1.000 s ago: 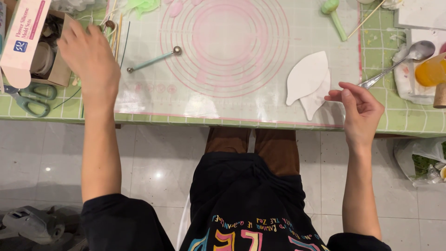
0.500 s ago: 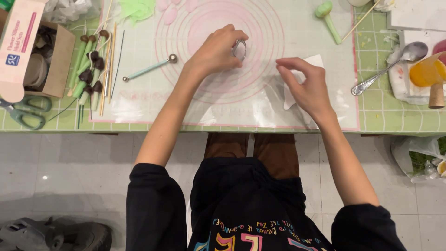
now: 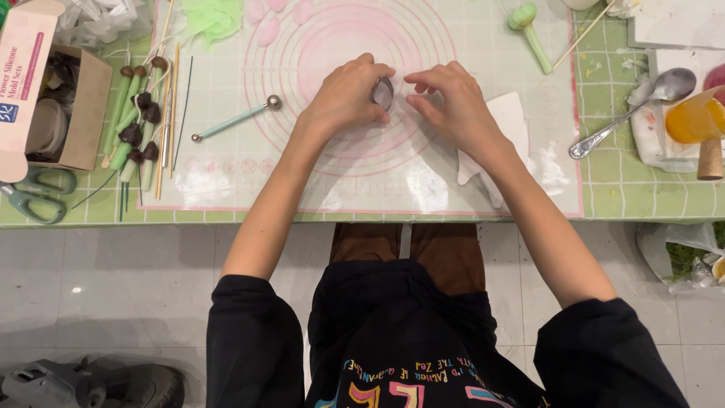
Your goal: Cutting out and shaping wax petals using a metal cutter and a ball tool on a silicone mat.
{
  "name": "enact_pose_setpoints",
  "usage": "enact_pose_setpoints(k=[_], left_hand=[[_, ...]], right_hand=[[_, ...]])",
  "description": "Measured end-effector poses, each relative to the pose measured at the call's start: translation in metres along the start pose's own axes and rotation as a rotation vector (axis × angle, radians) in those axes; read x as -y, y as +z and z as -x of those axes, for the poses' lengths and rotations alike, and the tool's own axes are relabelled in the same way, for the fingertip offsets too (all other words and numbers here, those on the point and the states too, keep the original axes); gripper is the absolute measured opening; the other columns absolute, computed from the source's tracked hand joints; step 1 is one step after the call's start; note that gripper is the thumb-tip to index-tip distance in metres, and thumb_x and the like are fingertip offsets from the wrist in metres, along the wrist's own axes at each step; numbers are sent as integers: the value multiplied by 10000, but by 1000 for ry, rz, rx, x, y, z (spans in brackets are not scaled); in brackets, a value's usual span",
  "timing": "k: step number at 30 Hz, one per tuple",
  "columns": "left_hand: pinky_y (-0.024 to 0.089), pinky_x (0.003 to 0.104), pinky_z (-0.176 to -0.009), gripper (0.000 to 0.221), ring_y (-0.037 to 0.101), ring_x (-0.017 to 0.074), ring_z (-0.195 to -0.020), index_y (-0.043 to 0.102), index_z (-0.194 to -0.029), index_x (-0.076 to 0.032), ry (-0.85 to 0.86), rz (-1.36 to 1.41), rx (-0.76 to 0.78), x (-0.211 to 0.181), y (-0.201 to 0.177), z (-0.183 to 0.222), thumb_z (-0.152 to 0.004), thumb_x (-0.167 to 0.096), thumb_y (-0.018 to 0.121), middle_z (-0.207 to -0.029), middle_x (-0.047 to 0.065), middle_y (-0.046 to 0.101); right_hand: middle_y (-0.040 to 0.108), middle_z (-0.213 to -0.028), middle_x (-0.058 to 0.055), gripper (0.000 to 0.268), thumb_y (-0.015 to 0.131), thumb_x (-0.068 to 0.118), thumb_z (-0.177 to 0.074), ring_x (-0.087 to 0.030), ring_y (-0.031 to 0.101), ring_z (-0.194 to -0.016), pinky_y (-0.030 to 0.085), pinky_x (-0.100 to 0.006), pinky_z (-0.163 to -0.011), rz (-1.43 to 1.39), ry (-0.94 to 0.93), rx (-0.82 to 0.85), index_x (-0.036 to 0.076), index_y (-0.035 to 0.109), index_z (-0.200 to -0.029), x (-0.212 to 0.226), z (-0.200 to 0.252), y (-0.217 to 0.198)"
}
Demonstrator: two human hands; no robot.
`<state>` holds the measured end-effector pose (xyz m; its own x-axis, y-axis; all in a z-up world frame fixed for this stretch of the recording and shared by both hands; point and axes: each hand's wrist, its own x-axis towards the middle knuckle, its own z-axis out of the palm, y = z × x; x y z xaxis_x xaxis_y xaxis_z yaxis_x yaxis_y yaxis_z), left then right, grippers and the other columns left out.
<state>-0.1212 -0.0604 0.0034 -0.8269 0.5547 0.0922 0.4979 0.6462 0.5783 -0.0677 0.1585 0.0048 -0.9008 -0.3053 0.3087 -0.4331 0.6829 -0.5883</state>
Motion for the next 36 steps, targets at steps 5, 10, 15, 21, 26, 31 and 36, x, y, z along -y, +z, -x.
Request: enact_pose_setpoints(k=[5, 10, 15, 21, 26, 31, 36], left_hand=[[522, 436, -799, 659, 655, 305, -926, 695, -1305, -78, 31, 112, -85, 15, -2, 5, -678, -126, 890, -944, 108, 655], [508, 447, -765, 528, 643, 293, -876, 756, -1229, -102, -23, 107, -128, 15, 1, 8, -731, -204, 899, -878, 100, 648], [483, 444, -774, 534, 624, 298, -853, 793, -1154, -108, -33, 57, -149, 16, 8, 5, -655, -246, 925, -827, 106, 642], [386, 442, -841, 546, 632, 284, -945, 800, -1104, -110, -11, -47, -193, 16, 13, 4, -605, -277, 946, -888, 116, 709], [367, 473, -867, 468, 670, 269, -866, 821, -1057, -131, -71, -98, -143, 10, 10, 1, -625, -275, 932, -835, 139, 751], [351, 429, -843, 439, 690, 244, -786, 812, -1062, -119, -108, -78, -80, 7, 6, 2, -671, -285, 925, -771, 149, 744], [339, 412, -809, 491, 689, 240, -770, 797, -1070, -96, -78, -34, -120, 12, 8, 1, -640, -288, 937, -767, 138, 745]], right_hand=[[684, -940, -61, 291, 778, 148, -955, -237, 575, -914, 499, -377, -835, 27, -19, 54, 89, 748, -1238, -3, -11, 5], [658, -917, -77, 360, 804, 162, -932, -247, 550, -894, 491, -380, -815, 24, -42, 64, 103, 742, -1282, -5, -18, 12], [658, -895, -83, 398, 842, 164, -875, -257, 541, -893, 485, -388, -812, 29, -80, 63, 103, 764, -1260, -10, -24, 19], [679, -856, -84, 346, 880, 170, -813, -262, 539, -867, 486, -391, -815, 36, -76, 84, 52, 790, -1125, -13, -28, 23], [686, -814, -99, 268, 875, 127, -787, -290, 571, -849, 484, -404, -787, 42, -119, 118, 31, 808, -1028, -18, -36, 24], [692, -812, -99, 208, 865, 138, -781, -298, 600, -867, 473, -418, -774, 78, -146, 154, 24, 803, -943, -20, -40, 24], [674, -762, -102, 195, 853, 178, -803, -298, 595, -855, 445, -431, -773, 144, -117, 210, 42, 811, -938, -19, -39, 23]])
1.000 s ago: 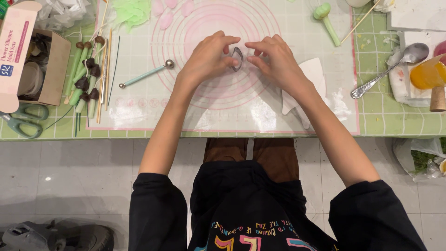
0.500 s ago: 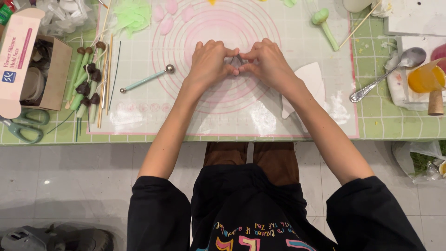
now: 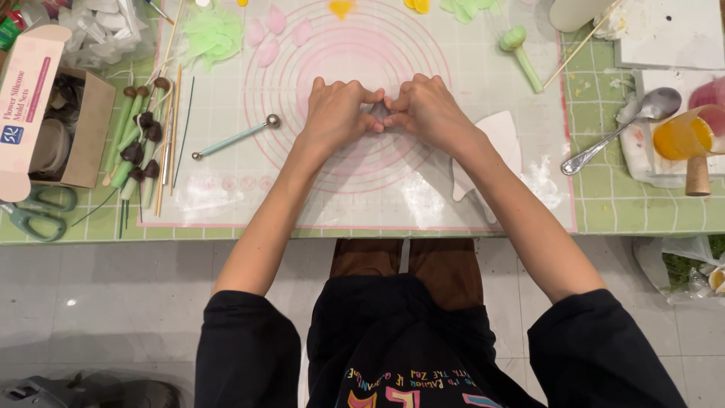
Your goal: Cutting out and shaping wax petals using a metal cutter and a ball tool on a silicone mat.
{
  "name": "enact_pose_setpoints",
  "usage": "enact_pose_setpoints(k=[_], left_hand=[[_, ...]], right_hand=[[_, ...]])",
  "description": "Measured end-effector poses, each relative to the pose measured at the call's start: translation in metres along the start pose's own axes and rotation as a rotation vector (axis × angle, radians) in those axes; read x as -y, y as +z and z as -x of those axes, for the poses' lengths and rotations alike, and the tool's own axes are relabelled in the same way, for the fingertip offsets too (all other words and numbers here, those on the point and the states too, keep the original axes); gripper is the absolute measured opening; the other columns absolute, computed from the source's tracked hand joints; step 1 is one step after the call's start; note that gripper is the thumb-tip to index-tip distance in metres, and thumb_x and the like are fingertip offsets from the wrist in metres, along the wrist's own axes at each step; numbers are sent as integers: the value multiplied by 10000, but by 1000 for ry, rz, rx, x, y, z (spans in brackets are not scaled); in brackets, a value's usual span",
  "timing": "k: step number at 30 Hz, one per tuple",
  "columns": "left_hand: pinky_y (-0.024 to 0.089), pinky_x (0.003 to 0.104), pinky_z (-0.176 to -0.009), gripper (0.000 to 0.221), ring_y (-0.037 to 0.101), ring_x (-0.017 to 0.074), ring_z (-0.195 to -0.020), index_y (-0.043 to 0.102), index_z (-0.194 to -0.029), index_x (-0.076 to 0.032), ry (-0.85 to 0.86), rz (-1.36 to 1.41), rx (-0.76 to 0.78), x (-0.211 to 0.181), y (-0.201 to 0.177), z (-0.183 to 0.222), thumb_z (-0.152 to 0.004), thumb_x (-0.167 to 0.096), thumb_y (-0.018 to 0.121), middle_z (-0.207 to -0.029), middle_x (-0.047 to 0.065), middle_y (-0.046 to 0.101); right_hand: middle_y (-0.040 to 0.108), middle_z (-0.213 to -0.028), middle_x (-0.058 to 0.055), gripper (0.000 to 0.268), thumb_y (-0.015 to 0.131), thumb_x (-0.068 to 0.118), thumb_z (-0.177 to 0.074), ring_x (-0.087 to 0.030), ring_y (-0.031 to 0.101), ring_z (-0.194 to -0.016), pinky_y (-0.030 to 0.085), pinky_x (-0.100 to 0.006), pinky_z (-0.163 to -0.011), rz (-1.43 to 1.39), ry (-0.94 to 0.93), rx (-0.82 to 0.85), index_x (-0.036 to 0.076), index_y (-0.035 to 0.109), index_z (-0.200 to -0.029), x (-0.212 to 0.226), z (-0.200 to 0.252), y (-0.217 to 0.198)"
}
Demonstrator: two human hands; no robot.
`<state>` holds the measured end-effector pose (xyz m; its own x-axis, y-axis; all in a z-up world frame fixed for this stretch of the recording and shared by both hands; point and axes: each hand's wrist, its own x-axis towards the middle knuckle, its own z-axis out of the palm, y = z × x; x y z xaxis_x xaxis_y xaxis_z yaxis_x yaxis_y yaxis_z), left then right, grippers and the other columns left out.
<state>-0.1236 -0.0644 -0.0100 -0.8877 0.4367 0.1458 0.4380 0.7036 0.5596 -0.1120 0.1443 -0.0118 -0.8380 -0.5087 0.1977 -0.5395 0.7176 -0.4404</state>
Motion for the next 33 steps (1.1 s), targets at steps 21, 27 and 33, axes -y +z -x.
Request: enact_pose_setpoints(k=[21, 27, 33], left_hand=[[368, 467, -895, 517, 595, 268, -1042, 768, -1063, -110, 68, -125, -5, 8, 14, -11, -601, -252, 953, -980, 80, 698], [358, 435, -880, 550, 583, 268, -1040, 701, -1080, -97, 161, -63, -47, 1, 7, 4, -600, -192, 953, -1004, 67, 681], [351, 446, -893, 609, 583, 302, -1070, 562, -1110, -86, 250, 24, -109, -10, 4, 22, -610, -69, 909, -1097, 75, 680]], right_hand=[[601, -848, -135, 344, 592, 231, -1051, -313, 549, -858, 449, -452, -828, 82, 131, -51, 206, 688, -1379, -10, 20, 8], [599, -826, -126, 341, 612, 245, -1040, -308, 546, -824, 455, -442, -785, 101, 137, -45, 209, 699, -1367, -7, 19, 6], [601, -848, -129, 349, 620, 238, -1043, -310, 553, -850, 447, -443, -812, 114, 98, -58, 203, 690, -1384, -17, 22, 12]])
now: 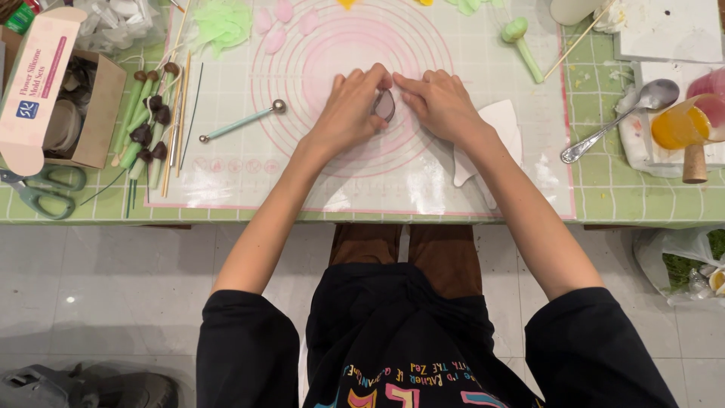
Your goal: Cutting out and shaping wax petals using a metal cutter and a ball tool on a silicone mat.
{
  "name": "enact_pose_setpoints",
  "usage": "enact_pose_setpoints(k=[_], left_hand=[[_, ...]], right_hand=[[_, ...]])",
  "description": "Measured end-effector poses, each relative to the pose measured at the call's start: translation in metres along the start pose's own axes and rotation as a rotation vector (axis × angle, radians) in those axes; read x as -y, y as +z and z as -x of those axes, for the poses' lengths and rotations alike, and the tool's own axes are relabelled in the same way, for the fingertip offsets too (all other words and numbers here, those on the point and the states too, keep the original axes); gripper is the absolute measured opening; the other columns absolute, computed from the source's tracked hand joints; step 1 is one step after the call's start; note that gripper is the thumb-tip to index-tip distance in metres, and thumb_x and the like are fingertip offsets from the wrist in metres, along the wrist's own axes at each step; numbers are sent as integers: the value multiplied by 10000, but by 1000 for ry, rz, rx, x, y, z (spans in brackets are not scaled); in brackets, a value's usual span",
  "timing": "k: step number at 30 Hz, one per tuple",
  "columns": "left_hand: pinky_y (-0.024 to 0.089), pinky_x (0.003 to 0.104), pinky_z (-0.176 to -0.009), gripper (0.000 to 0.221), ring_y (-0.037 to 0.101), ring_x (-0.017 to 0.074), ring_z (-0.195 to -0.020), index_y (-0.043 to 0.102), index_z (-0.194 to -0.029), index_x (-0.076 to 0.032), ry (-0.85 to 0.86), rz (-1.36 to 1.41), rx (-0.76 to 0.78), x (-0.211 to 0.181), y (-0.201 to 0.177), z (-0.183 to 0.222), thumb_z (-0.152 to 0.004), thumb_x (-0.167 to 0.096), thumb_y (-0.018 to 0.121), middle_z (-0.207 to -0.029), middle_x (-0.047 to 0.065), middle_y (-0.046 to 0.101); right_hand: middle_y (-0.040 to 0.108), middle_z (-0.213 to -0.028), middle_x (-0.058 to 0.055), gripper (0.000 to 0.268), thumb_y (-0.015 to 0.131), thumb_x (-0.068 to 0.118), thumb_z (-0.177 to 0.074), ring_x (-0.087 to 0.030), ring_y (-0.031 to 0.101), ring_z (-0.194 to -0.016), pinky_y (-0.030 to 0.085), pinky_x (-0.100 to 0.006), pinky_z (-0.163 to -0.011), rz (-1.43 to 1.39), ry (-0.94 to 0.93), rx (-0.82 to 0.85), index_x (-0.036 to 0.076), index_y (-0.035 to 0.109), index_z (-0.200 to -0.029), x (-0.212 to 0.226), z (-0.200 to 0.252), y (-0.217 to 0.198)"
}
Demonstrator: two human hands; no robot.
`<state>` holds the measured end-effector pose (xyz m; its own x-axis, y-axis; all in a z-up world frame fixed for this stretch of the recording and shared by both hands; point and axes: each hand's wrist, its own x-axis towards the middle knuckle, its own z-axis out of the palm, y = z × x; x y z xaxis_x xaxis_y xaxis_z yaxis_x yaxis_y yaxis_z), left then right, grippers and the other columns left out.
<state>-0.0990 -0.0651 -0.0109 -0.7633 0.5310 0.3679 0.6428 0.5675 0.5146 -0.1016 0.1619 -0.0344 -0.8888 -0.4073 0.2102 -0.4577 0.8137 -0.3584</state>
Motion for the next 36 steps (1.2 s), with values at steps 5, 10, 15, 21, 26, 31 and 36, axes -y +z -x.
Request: enact_pose_setpoints(k=[5, 10, 15, 21, 26, 31, 36], left_hand=[[508, 380, -782, 642, 644, 254, -828, 487, -1230, -63, -228, 486, 194, -8, -12, -5, -710, 7, 856, -851, 123, 641], [559, 304, -691, 369, 702, 147, -780, 630, -1135, -28, -202, 510, 128, 14, 3, -8, -809, 69, 772, -846, 81, 727], [550, 283, -645, 270, 680, 98, -752, 665, -1099, 6, -343, 687, -21, 14, 10, -5, -853, 60, 763, -938, 53, 755], [631, 282, -813, 269, 729, 150, -908, 632, -1141, 33, -340, 1277, -209, -7, 13, 13, -890, 114, 689, -1022, 118, 734], [617, 295, -684, 230, 730, 171, -748, 626, -1087, 18, -374, 1298, -74, -26, 11, 20, -881, 114, 659, -915, 142, 754], [615, 298, -660, 150, 731, 169, -741, 627, -1037, 35, -368, 1276, -8, -29, 21, 17, -912, 117, 621, -941, 142, 771], [631, 310, -656, 237, 742, 171, -771, 633, -1037, 48, -405, 1253, 25, -36, 23, 18, -870, 173, 522, -954, 151, 756]], right_hand=[[609, -909, -124, 487, 640, 213, -1020, -310, 556, -916, 422, -446, -875, -108, -36, -17, 130, 583, -1497, 3, 10, -12], [622, -945, -94, 512, 767, 265, -938, -271, 561, -932, 463, -419, -876, -210, 0, 11, 117, 634, -1410, 23, 14, -18], [668, -1006, -70, 562, 881, 285, -831, -216, 596, -887, 526, -364, -797, -386, 73, 40, 129, 669, -1328, 46, 16, -23], [765, -992, -44, 455, 790, 87, -928, -165, 689, -880, 479, -350, -849, -458, -79, -234, 122, 677, -1367, 63, 35, -30], [752, -936, -41, 420, 763, 29, -954, -178, 644, -831, 455, -315, -863, -474, -123, -273, 129, 698, -1357, 68, 55, -42], [722, -905, -41, 422, 775, 32, -939, -190, 605, -811, 459, -311, -825, -470, -117, -283, 132, 710, -1344, 68, 66, -44], [699, -855, -45, 416, 801, 41, -898, -184, 581, -775, 459, -316, -794, -460, -104, -287, 122, 737, -1301, 69, 71, -47]])
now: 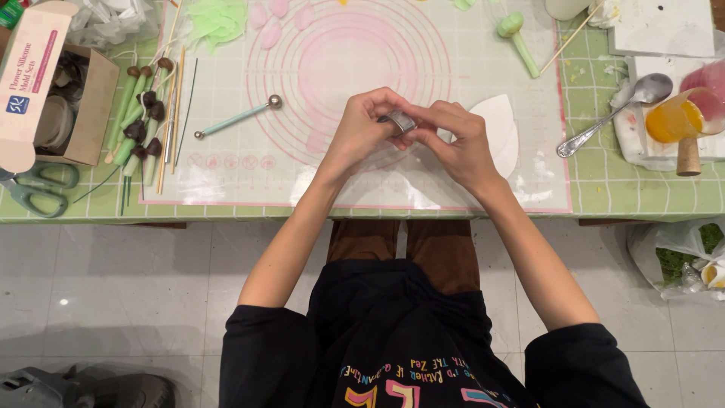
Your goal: Cutting out and shaping wax petals using a metal cutter and a ball tool on a silicone mat.
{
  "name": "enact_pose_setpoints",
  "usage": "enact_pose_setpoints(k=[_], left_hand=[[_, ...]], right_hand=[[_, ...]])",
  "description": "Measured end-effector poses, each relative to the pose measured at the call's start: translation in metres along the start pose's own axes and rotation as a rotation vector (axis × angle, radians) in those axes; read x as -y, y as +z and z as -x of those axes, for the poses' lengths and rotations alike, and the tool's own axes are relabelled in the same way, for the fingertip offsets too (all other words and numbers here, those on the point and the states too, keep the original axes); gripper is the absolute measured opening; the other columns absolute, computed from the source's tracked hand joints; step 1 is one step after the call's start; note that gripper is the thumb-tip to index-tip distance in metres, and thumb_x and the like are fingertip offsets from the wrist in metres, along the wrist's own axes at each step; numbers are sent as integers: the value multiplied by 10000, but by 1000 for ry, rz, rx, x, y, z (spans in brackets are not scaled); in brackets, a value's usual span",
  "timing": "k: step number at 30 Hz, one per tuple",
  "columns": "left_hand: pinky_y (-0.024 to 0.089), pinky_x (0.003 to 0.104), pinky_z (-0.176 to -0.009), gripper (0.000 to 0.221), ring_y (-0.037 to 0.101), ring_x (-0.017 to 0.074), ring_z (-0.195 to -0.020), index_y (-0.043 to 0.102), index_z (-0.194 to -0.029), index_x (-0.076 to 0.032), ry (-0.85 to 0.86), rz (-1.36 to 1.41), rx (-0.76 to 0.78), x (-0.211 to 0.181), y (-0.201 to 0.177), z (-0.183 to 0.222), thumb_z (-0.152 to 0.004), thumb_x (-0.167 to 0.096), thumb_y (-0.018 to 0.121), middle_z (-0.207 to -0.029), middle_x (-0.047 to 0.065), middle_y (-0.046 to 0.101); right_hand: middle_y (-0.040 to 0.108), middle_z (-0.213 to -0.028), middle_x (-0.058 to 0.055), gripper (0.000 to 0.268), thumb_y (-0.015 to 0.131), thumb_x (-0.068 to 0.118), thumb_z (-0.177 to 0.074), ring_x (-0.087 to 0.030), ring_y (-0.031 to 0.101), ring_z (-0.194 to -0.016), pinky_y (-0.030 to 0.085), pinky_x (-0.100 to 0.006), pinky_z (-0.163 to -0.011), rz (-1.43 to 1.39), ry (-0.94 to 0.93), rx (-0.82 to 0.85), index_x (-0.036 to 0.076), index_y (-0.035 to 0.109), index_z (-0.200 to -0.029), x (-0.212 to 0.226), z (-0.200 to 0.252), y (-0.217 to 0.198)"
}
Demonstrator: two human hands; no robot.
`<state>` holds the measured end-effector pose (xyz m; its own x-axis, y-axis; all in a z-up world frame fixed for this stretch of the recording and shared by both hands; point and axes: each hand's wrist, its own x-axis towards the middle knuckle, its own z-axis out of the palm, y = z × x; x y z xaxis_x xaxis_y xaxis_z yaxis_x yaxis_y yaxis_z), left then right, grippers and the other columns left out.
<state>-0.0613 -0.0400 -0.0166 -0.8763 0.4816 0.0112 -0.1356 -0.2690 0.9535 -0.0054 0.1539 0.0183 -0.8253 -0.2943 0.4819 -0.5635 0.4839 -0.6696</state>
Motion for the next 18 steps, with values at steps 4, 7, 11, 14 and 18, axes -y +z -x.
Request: enact_pose_setpoints(k=[4, 7, 11, 14, 18], left_hand=[[636, 320, -637, 305, 749, 185, -773, 623, -1034, 38, -8, 13, -8, -9, 4, 5, -812, 209, 503, -969, 165, 765], [638, 330, -617, 308, 754, 210, -756, 618, -1032, 49, -16, -6, -12, -10, 5, 8, -801, 219, 508, -950, 182, 760], [638, 314, -597, 301, 752, 200, -744, 620, -1079, 42, -20, -11, -31, -19, 7, 14, -840, 205, 535, -935, 175, 764], [678, 320, -651, 315, 778, 194, -806, 676, -1063, 56, 52, 53, -88, -11, -7, 20, -840, 211, 516, -998, 143, 756], [604, 305, -594, 353, 767, 208, -725, 748, -1053, 45, 89, -271, -267, -30, -49, 53, -865, 196, 489, -943, 154, 764]], right_hand=[[728, -901, -52, 340, 745, 37, -939, -125, 639, -804, 522, -273, -779, -164, 138, -5, 68, 728, -1277, -14, 6, -2], [755, -942, -60, 250, 704, 55, -993, -105, 679, -813, 555, -250, -767, -267, 240, 1, 31, 736, -1239, -20, 9, 1], [773, -975, -82, 178, 682, 92, -1040, -113, 699, -818, 567, -245, -771, -398, 311, -5, -12, 759, -1162, -26, 11, 5], [772, -975, -100, 181, 677, 107, -1038, -123, 708, -810, 571, -253, -761, -516, 396, -42, -34, 755, -1119, -32, 13, 8], [768, -964, -115, 197, 672, 122, -1031, -136, 711, -789, 574, -267, -754, -619, 487, -102, -43, 748, -1108, -34, 21, 0]])
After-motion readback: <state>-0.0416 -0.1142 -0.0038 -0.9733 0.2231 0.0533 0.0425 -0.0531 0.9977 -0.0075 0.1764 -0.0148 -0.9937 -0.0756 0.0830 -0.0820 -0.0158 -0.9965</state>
